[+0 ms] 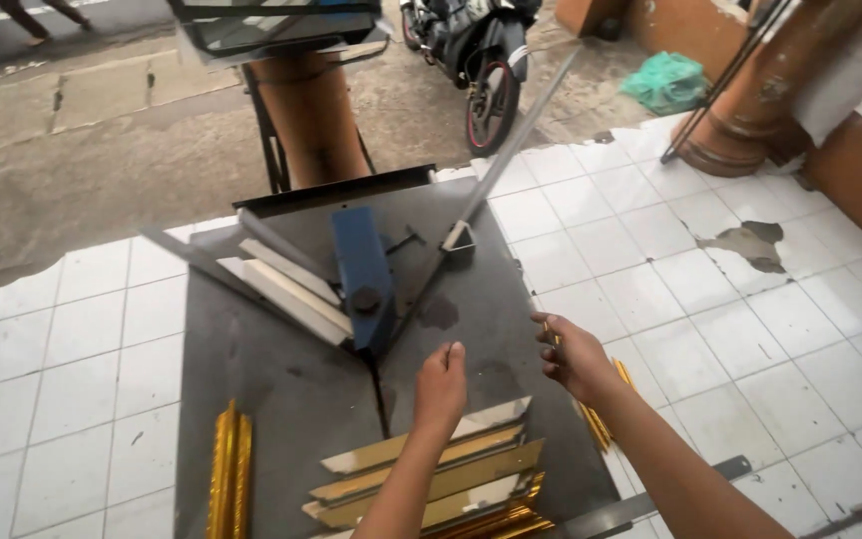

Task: Using a manual miter cutter to cut decorative gold frame moldings into smaller pieces for assembly.

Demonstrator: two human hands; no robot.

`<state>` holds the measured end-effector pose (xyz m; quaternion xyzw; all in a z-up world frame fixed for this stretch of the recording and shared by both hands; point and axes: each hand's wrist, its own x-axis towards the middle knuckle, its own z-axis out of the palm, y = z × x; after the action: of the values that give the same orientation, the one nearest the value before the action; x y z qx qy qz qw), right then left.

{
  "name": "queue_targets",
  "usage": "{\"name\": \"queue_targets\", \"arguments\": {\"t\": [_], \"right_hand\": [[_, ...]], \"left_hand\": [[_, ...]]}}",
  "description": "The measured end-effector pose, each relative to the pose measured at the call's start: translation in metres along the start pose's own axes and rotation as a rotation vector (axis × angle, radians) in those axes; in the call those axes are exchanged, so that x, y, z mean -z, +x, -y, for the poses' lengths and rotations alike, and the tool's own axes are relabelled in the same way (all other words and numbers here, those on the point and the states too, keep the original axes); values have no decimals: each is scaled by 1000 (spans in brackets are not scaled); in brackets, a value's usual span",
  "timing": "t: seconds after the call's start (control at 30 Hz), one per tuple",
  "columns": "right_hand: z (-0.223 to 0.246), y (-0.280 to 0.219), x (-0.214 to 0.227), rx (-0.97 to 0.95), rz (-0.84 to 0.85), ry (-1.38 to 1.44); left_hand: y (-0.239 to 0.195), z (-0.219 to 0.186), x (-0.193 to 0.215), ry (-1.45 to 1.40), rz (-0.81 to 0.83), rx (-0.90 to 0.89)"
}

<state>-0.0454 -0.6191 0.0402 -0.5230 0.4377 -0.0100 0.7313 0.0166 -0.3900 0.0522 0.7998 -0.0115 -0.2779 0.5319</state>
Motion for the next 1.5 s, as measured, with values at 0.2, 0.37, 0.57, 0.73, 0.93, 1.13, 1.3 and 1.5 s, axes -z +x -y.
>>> {"name": "queue_targets", "arguments": {"t": [0.2, 0.37, 0.57, 0.73, 0.93, 1.13, 1.3, 1.5], "right_hand": [[-8, 102, 118, -71, -9, 10], [0, 187, 150, -139, 34, 22], [40, 263, 95, -309, 126, 110], [17, 381, 38, -389, 146, 94], [0, 428, -1, -538, 149, 25], [-12, 402, 11, -366, 43, -54], [37, 223, 1, 81, 28, -276], [-25, 89, -20, 536, 600, -983]], "left_hand": [[47, -9, -117, 24, 41, 105], [121, 19, -226, -39, 0, 86], [110, -71, -254, -333, -155, 277], [145, -48, -269, -500, -375, 323], [137, -51, -247, -562, -458, 338], [122, -32, -228, -631, -519, 261], [92, -32, -197, -799, -519, 294], [40, -3, -134, -443, -607, 270]]}}
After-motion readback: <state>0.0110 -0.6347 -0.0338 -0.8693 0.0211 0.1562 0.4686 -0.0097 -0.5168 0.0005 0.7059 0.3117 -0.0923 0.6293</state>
